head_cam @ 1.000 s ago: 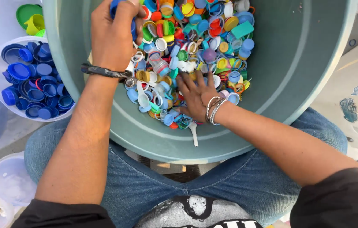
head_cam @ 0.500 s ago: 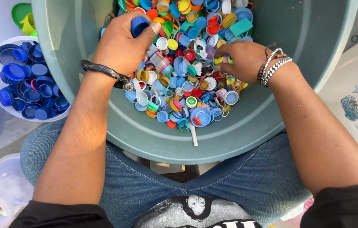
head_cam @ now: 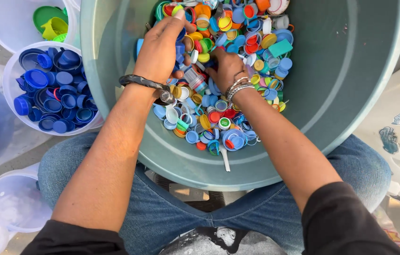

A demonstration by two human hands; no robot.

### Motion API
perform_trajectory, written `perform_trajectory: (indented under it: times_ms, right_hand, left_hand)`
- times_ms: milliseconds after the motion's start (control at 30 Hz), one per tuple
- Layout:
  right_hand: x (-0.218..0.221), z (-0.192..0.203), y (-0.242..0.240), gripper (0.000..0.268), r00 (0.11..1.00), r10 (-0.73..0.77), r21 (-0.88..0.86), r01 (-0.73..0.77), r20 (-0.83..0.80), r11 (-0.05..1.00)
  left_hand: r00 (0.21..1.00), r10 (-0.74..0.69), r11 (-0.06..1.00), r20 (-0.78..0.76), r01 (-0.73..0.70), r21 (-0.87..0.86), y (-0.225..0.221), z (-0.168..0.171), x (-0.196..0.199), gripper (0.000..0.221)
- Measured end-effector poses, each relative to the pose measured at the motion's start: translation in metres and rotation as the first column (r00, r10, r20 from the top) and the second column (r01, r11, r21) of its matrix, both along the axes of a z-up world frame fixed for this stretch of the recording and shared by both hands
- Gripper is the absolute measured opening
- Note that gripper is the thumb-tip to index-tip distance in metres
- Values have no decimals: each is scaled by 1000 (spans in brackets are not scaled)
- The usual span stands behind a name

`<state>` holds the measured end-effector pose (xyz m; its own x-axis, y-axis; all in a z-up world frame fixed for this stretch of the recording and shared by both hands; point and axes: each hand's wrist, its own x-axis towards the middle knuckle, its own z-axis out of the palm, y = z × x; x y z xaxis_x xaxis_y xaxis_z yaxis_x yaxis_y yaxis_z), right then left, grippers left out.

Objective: Sorting plastic bottle caps by color into different containers.

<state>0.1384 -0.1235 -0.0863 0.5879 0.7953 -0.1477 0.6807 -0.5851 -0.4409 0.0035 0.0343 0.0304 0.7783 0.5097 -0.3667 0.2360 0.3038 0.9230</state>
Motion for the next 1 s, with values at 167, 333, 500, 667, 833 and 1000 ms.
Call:
perform_trajectory:
  times_ms: [167,333,500,667,833,1000]
  right_hand:
    - [23,20,-26,33,975,-16,6,18,-220,1000]
    - [41,31,-51,21,984,174,-41,-175,-40,984]
    - [23,104,-43,23,894,430,-320,-374,124,871]
    - [-47,207,10,29,931,357,75,-352,-80,933]
    - [-157,189,107,32,724,690,291,-663,13,690]
    - [-224,116,168,30,513,825,33,-853,236,521]
  left_hand:
    - [996,80,979,33,-72,-188,2,-6,-4,35]
    - [991,27,999,133,-31,26,3,37,-20,38]
    - [955,31,923,296,-142,359,57,106,-148,27]
    - [952,306,497,-12,-149,855,153,-10,-269,19]
    - [882,432,429,-189,-16,903,163,-98,-275,23]
    - [825,491,442,-281,42,896,156,-116,-263,29]
